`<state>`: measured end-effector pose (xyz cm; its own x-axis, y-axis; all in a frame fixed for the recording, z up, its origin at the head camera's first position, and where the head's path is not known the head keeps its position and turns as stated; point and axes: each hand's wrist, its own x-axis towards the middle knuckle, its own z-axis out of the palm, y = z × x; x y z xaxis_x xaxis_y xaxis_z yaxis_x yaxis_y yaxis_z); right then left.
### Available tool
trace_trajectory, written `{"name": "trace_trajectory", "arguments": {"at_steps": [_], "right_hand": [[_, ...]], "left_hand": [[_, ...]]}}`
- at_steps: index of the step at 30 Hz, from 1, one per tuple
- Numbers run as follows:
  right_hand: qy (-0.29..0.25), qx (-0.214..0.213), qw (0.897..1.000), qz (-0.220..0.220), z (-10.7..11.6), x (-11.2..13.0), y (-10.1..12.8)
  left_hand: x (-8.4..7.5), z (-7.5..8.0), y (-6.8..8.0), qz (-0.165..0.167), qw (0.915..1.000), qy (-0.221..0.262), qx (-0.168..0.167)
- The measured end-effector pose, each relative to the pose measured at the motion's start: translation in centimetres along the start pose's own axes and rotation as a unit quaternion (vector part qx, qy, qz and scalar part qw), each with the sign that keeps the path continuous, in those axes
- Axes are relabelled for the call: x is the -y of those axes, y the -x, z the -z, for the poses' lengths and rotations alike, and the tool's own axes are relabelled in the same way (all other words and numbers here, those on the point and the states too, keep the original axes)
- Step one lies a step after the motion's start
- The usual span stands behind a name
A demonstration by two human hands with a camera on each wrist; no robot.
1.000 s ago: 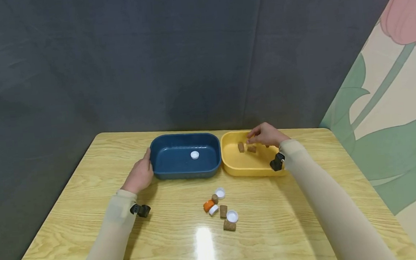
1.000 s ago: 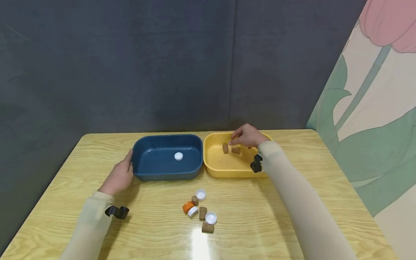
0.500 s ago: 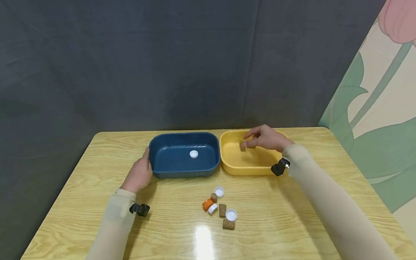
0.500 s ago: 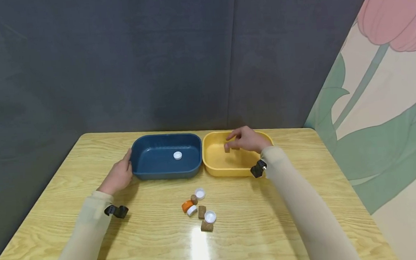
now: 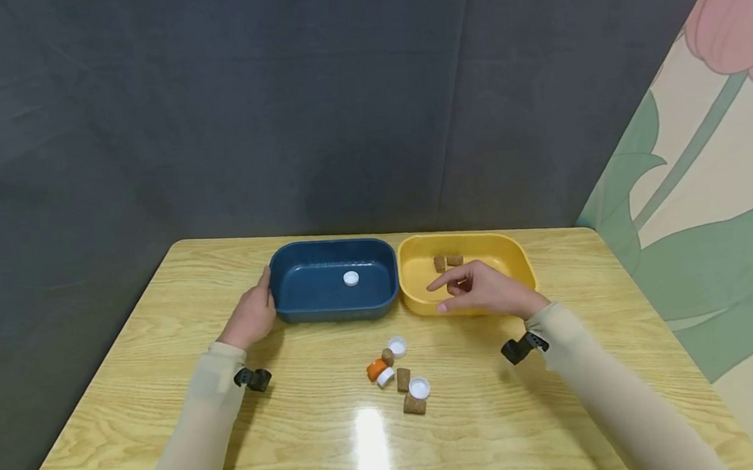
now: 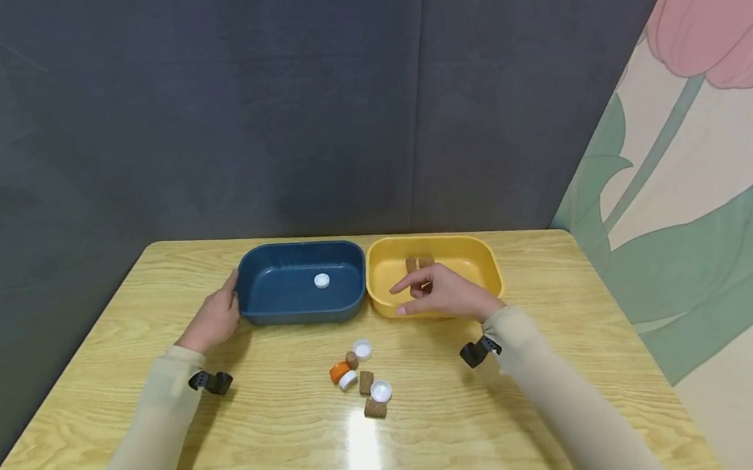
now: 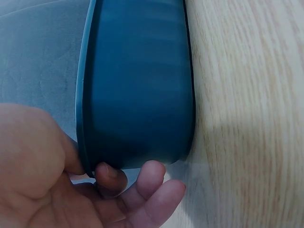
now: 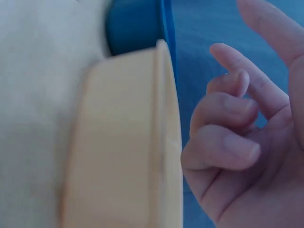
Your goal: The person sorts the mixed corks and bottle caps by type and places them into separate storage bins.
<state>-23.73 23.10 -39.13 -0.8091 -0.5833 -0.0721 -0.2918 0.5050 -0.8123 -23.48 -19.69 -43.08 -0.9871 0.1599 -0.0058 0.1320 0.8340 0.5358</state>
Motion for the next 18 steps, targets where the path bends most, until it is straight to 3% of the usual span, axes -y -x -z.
{"name": "trace_trajectory", "arguments": {"at_steps": [11, 18], "right_hand": [[-0.023, 0.081, 0.996, 0.044, -5.2, -1.6, 1.8], [-0.032, 0.106, 0.993, 0.039, -7.8, -2.2, 2.4]], "left_hand": [[0.0, 0.1, 0.2, -0.010, 0.9999, 0.002, -0.003], [-0.1, 0.2, 0.2, -0.009, 0.9999, 0.003, -0.004]]}}
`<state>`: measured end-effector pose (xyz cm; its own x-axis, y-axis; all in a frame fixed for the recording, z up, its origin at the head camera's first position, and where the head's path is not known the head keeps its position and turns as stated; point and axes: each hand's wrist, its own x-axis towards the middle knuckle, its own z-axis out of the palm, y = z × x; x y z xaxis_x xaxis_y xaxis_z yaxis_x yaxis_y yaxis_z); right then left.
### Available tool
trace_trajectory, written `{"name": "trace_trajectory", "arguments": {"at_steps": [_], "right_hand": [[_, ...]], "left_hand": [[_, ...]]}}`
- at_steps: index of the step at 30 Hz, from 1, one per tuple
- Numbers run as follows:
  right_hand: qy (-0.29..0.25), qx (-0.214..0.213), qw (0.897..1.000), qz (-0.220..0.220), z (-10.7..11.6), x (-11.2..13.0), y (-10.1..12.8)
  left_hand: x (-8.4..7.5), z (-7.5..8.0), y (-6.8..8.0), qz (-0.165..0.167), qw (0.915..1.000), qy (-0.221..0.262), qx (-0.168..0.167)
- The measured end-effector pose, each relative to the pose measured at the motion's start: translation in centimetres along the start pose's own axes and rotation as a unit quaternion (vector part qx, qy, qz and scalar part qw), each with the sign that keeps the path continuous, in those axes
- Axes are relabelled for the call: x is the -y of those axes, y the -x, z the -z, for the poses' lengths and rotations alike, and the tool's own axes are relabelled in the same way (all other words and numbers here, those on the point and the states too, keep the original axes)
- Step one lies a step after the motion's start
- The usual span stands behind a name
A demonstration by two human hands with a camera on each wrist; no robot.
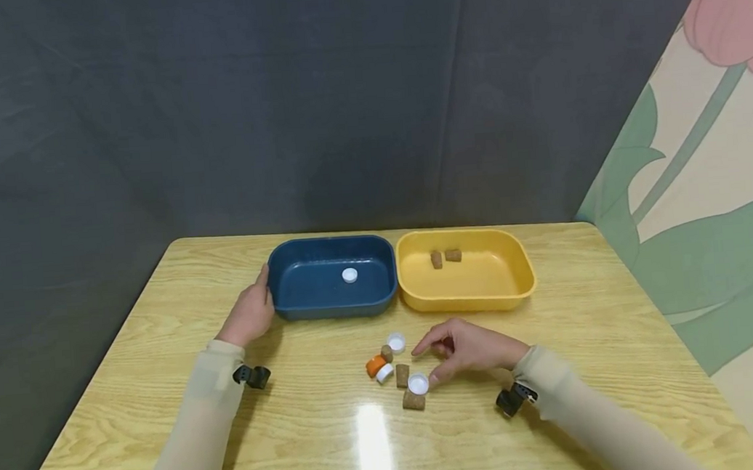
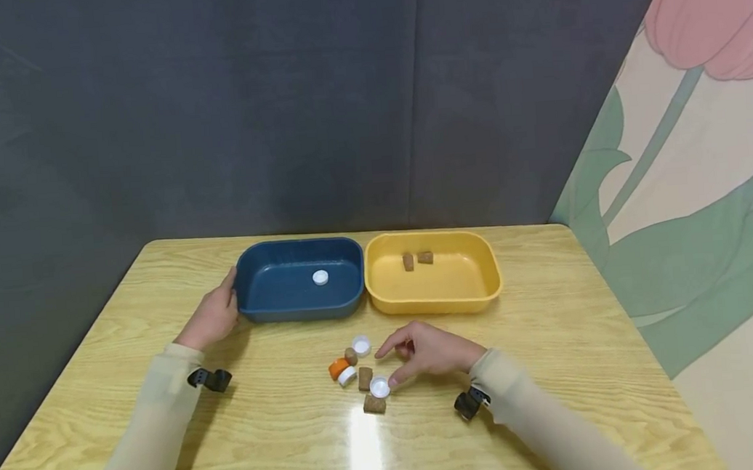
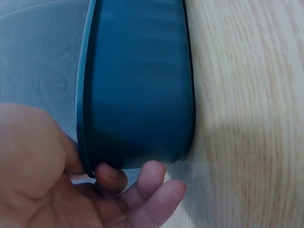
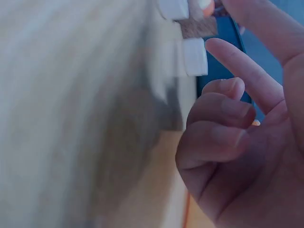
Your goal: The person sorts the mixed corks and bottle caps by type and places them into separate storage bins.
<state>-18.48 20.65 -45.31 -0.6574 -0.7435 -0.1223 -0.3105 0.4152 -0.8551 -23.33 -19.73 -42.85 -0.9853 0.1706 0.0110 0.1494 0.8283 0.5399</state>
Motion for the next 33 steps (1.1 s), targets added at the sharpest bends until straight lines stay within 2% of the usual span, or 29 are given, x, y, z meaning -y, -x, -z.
{"name": "trace_trajectory", "arguments": {"at_steps": [4, 19, 33], "right_hand": [[0.005, 0.007, 1.000, 0.000, -0.8, -0.1, -0.1], [0.107, -0.009, 0.994, 0.015, -1.7, 0.3, -0.2], [0.124, -0.018, 0.992, 0.010, -2.3, 0.3, -0.1]], "left_hand": [[-0.1, 0.1, -0.1, 0.001, 1.0000, -0.002, -0.002], [-0.3, 0.3, -0.1, 0.007, 1.0000, 0.001, 0.002], [-0.1, 0.1, 0.1, 0.003, 1.0000, 0.005, 0.007]]}}
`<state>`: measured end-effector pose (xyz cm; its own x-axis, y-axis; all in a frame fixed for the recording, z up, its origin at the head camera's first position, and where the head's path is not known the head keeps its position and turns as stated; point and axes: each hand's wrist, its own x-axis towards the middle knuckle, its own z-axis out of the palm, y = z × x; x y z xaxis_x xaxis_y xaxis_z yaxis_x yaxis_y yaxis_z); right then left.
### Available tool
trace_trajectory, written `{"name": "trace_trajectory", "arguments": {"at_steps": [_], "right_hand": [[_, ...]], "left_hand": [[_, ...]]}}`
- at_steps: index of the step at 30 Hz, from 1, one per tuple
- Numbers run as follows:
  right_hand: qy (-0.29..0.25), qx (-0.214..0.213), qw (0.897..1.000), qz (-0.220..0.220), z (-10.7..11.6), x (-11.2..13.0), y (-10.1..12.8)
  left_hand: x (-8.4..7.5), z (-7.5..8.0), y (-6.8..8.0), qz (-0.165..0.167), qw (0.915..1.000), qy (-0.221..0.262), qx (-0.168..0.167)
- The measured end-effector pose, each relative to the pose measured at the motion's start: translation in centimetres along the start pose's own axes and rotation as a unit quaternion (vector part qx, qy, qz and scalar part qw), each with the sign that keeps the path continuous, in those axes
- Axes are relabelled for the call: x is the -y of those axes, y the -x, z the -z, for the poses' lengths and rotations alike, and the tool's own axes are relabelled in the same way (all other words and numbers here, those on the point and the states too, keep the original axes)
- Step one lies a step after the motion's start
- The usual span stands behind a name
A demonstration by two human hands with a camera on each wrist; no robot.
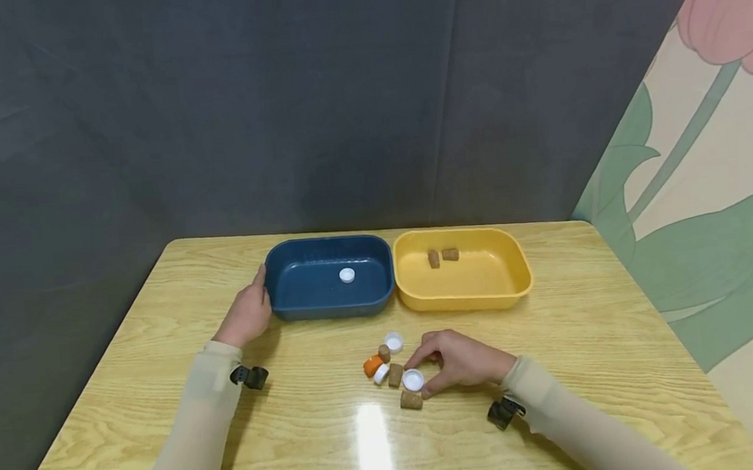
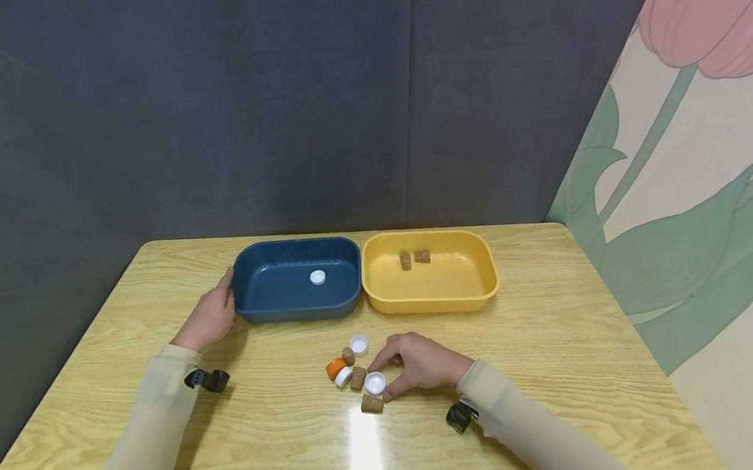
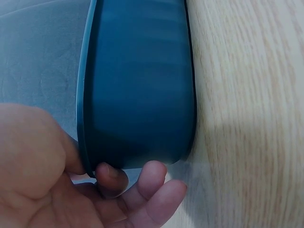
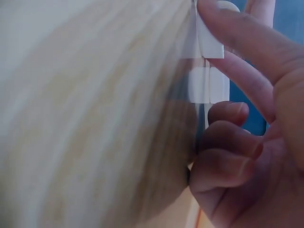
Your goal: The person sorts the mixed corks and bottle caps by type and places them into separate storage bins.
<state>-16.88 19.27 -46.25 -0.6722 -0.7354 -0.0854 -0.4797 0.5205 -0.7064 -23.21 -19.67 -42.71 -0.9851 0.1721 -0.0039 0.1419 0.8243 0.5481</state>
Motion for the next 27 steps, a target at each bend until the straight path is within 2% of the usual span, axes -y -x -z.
{"name": "trace_trajectory", "arguments": {"at_steps": [11, 27], "right_hand": [[-0.013, -0.008, 1.000, 0.012, 0.01, -0.07, -0.09], [-0.041, -0.015, 0.999, -0.010, 0.24, -0.41, -0.09]], "left_hand": [[-0.13, 0.18, 0.05, 0.005, 0.9999, 0.006, 0.007], [0.05, 0.10, -0.09, 0.006, 1.0000, 0.000, 0.007]]}}
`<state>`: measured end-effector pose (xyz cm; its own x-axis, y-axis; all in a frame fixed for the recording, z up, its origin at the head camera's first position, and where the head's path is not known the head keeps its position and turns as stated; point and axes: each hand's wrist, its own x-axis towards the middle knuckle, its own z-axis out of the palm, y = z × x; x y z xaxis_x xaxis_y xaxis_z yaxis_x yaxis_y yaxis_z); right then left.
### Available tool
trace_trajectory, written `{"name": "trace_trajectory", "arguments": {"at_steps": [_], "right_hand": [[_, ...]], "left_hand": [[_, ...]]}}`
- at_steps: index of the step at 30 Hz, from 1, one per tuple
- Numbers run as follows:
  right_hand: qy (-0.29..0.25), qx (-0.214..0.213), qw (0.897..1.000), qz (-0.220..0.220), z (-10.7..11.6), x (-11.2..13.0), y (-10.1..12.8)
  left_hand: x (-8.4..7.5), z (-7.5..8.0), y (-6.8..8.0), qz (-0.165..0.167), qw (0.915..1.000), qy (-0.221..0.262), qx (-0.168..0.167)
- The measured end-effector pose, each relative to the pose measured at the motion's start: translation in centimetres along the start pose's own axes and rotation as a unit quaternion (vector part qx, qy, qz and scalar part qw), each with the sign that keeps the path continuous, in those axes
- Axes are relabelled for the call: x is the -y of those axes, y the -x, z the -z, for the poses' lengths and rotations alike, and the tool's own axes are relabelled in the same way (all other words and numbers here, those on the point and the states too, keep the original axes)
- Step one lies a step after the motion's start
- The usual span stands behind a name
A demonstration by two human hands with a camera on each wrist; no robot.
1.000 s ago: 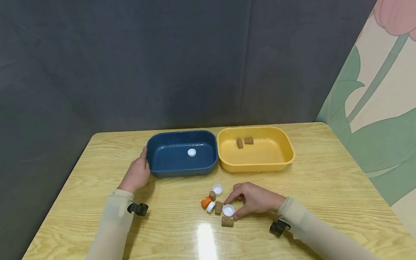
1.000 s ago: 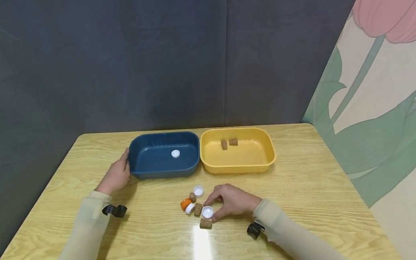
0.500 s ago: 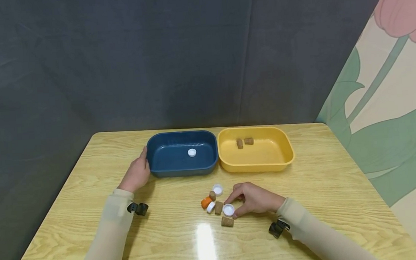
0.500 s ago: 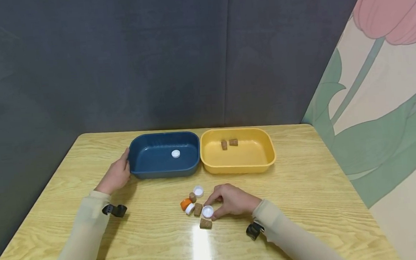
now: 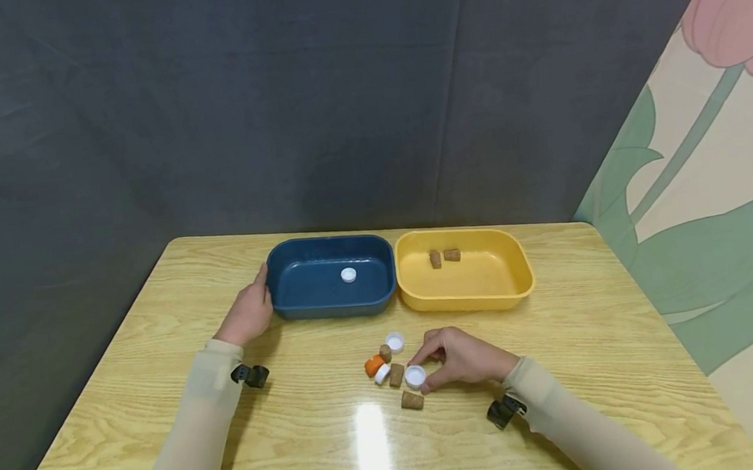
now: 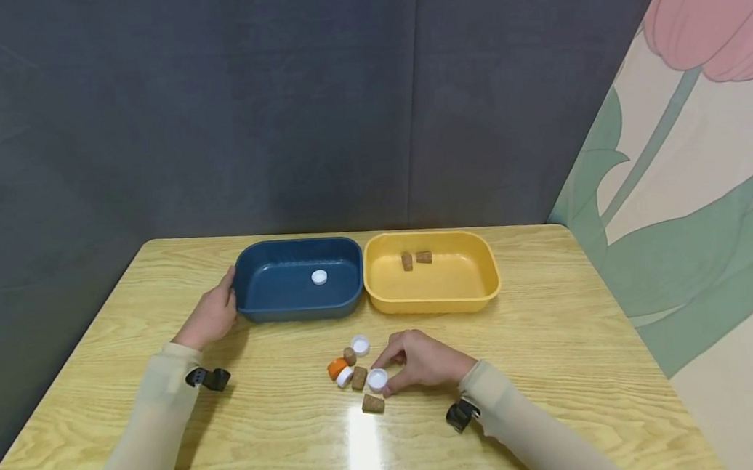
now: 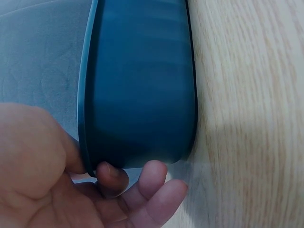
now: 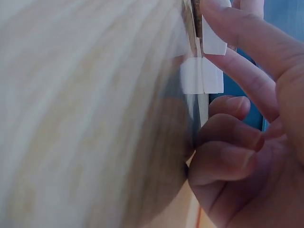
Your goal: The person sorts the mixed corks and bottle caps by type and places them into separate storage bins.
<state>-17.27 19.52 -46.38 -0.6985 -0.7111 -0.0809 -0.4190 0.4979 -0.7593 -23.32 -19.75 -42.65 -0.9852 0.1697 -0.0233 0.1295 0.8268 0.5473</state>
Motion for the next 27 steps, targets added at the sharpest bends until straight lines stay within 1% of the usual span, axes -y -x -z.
{"name": "trace_trajectory", "arguments": {"at_steps": [5, 8, 13, 19, 27], "right_hand": [[-0.023, -0.010, 1.000, -0.017, 0.3, 0.0, 0.0], [-0.023, -0.020, 0.999, -0.024, 0.7, 0.2, -0.1], [-0.002, -0.033, 0.999, -0.008, 1.5, 0.7, -0.4], [-0.002, -0.038, 0.999, 0.009, 2.5, 1.6, -1.1], [0.013, -0.059, 0.998, 0.017, 3.8, 3.3, -2.7]], "left_hand": [[0.0, 0.0, 0.0, 0.000, 1.0000, 0.000, 0.000], [-0.2, 0.0, 0.1, -0.004, 1.0000, -0.004, -0.003], [-0.3, 0.1, 0.2, -0.009, 0.9999, -0.010, -0.009], [-0.3, 0.0, 0.1, -0.010, 0.9998, -0.012, -0.010], [-0.1, 0.0, 0.1, -0.014, 0.9998, -0.008, -0.012]]}}
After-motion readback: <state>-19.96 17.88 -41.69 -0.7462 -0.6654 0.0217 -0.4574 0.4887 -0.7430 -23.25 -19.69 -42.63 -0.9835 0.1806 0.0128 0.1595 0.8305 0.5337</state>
